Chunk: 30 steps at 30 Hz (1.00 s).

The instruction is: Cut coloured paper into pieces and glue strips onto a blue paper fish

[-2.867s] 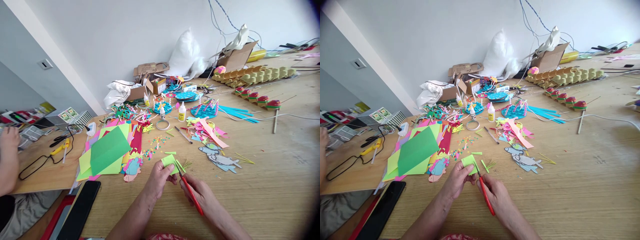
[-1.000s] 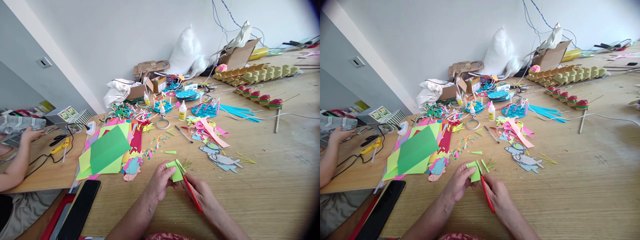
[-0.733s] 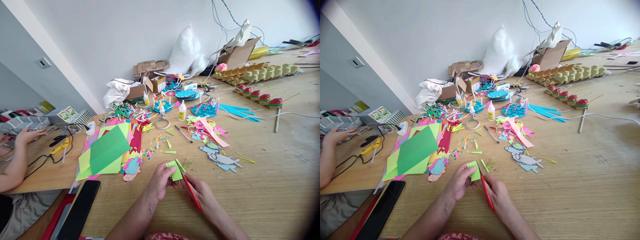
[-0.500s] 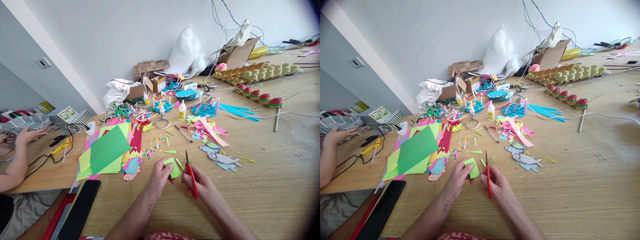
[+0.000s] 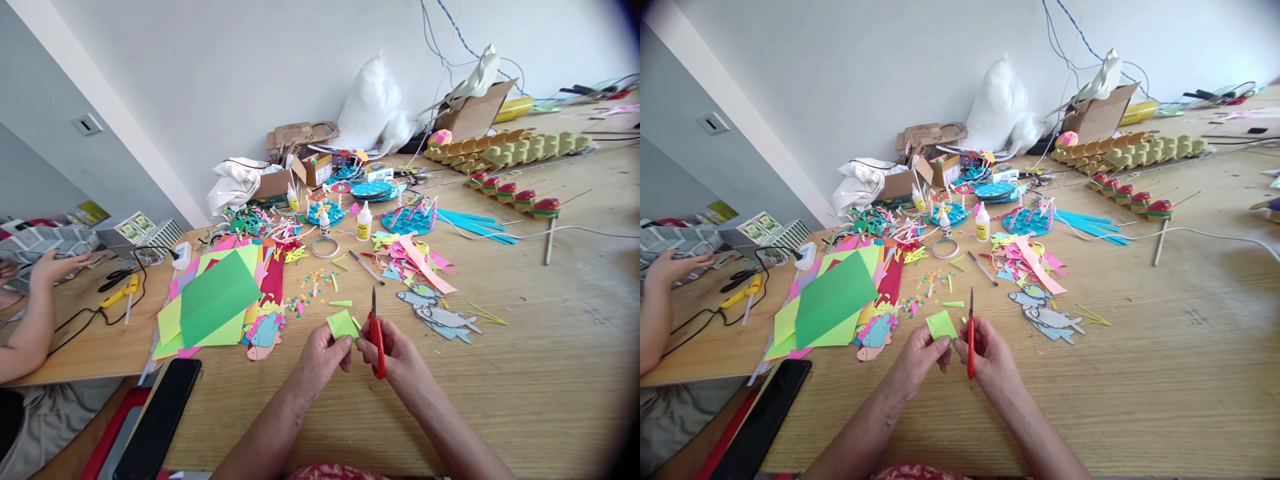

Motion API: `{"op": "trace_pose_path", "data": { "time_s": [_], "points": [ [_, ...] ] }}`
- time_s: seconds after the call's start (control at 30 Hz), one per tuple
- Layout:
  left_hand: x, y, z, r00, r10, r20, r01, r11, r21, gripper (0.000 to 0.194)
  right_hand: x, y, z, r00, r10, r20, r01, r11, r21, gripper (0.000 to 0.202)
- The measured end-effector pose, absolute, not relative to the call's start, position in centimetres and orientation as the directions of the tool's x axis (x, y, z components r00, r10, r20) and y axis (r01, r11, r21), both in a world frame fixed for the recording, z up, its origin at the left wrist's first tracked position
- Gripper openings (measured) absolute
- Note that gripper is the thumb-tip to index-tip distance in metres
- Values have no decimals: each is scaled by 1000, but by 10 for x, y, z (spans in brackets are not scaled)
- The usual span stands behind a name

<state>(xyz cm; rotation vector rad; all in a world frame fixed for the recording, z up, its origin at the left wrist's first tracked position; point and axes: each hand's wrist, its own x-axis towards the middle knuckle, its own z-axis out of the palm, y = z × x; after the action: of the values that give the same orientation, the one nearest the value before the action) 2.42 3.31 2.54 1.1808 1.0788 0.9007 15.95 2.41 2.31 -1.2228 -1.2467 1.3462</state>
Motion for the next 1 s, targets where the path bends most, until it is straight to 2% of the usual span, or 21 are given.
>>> {"op": "trace_pose_path", "data": {
  "time_s": [0.17,0.33,0.63,1.0],
  "points": [
    [16,39,40,167,974,-154,-85,170,982,21,165,9,18,-287,951,-115,274,-34,-961,26],
    [16,40,50,167,971,-171,-173,200,965,22,165,-1,21,-323,938,-129,455,34,-890,30],
    [22,36,42,257,952,-169,-242,232,942,16,163,3,23,-307,945,-112,436,35,-899,31],
    [25,37,40,270,947,-176,-287,253,924,15,163,3,20,-285,955,-77,395,44,-918,31]
  ]
}}
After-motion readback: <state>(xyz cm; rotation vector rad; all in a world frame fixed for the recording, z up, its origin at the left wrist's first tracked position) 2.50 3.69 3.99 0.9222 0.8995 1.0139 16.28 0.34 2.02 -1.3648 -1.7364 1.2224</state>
